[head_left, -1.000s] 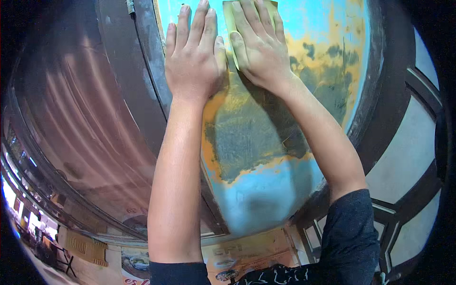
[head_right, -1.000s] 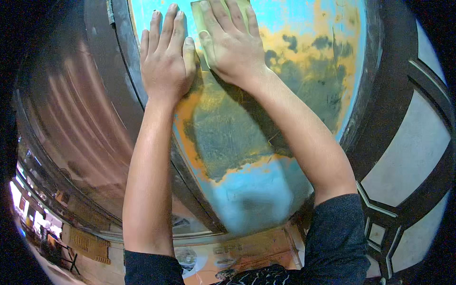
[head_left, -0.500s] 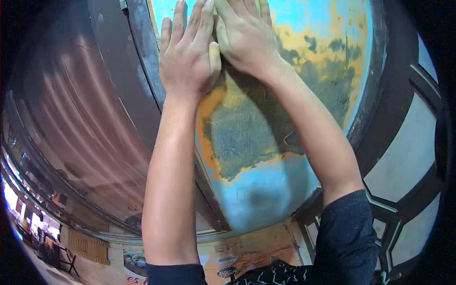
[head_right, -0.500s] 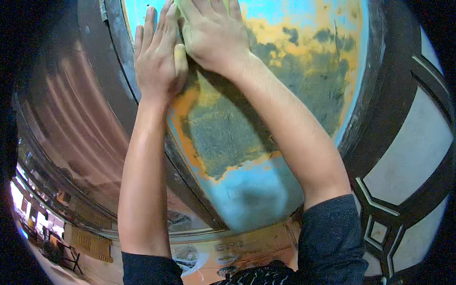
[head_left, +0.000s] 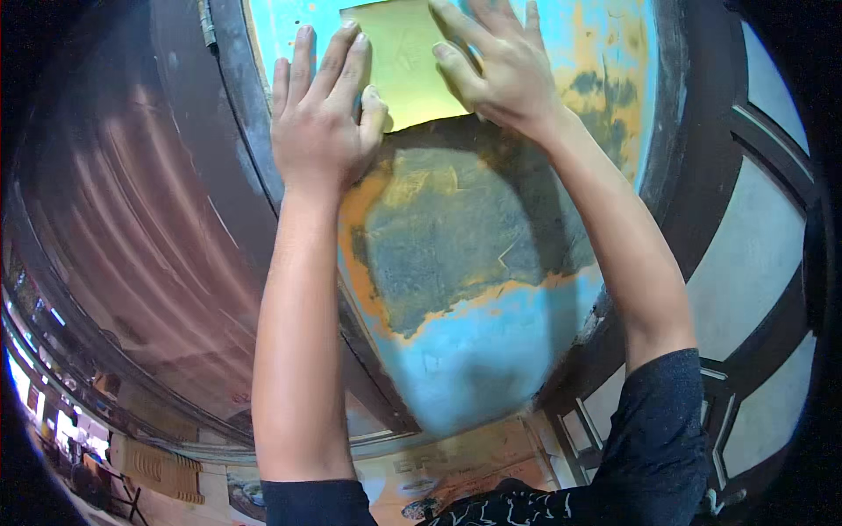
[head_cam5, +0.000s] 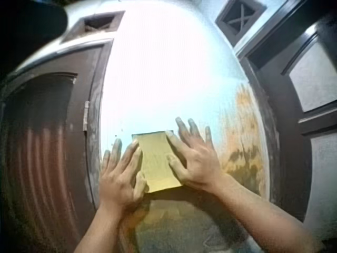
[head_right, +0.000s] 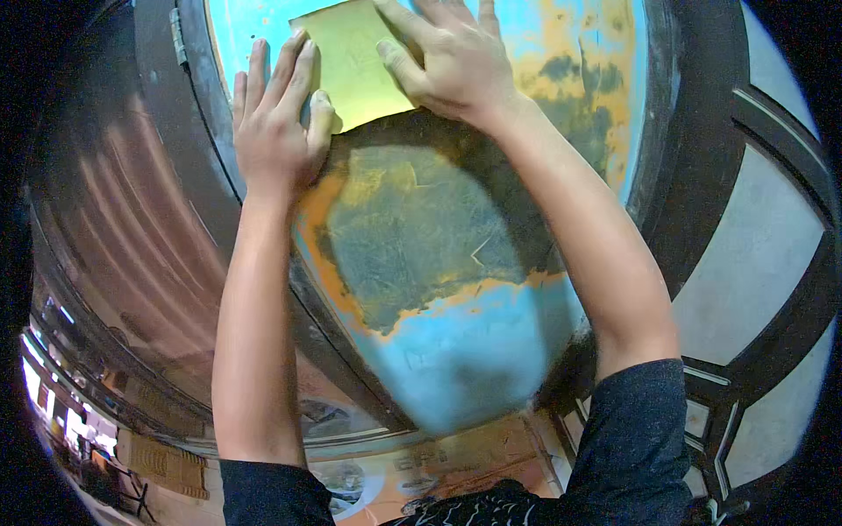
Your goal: The person is using a piece of sandpaper to sand a rusted or painted metal surface.
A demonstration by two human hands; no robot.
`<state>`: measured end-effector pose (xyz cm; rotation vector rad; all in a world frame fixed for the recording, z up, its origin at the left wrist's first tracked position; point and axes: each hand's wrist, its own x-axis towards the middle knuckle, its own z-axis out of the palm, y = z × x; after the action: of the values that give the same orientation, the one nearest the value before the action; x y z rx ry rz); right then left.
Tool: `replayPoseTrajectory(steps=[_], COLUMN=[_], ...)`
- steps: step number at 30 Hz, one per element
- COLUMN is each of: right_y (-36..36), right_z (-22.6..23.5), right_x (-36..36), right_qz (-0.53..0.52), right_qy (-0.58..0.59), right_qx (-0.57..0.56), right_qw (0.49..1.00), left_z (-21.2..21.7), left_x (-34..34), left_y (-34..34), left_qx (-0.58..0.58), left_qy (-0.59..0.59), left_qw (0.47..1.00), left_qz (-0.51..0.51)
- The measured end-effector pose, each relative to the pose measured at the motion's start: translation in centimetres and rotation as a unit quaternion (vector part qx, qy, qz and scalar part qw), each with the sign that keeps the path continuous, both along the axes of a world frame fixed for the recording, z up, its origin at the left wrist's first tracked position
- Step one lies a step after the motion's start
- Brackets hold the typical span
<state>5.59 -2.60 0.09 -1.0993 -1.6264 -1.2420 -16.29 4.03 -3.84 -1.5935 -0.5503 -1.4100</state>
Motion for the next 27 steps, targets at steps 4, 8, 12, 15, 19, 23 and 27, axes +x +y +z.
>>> replayPoseTrajectory(steps=[4,8,12,15,19,23,27], right_y=[2.9,3.5,4.4,1.6,0.9,3.6,3.0], right_z=[0.6,0.1,-0.1,1.2,1.5,0.7,0.7], right_x=[0.6,0.9,1.6,1.0,1.1,2.3,2.4], right_qz=[0.014,0.016,-0.035,-0.143,0.029,0.123,0.092], right_qy=[-0.052,-0.045,-0.057,-0.090,-0.044,0.063,0.091], right_qx=[0.027,0.052,0.051,-0.103,-0.135,0.009,-0.006], right_qw=[0.998,0.998,0.996,0.980,0.989,0.990,0.992], left_z=[0.2,0.7,2.2,5.5,5.1,2.2,-0.2], left_x=[-0.3,0.1,5.5,8.7,8.3,8.6,8.2], left_y=[-0.1,-2.1,-7.9,-9.6,-2.7,0.7,-0.4], left_qx=[0.000,-0.024,-0.050,-0.180,-0.136,0.007,-0.036], left_qy=[0.000,0.011,-0.032,-0.002,-0.048,-0.034,-0.023], left_qw=[1.000,0.999,0.991,0.983,0.982,0.998,0.999], left_qz=[0.017,0.045,0.122,-0.025,-0.123,-0.054,0.018])
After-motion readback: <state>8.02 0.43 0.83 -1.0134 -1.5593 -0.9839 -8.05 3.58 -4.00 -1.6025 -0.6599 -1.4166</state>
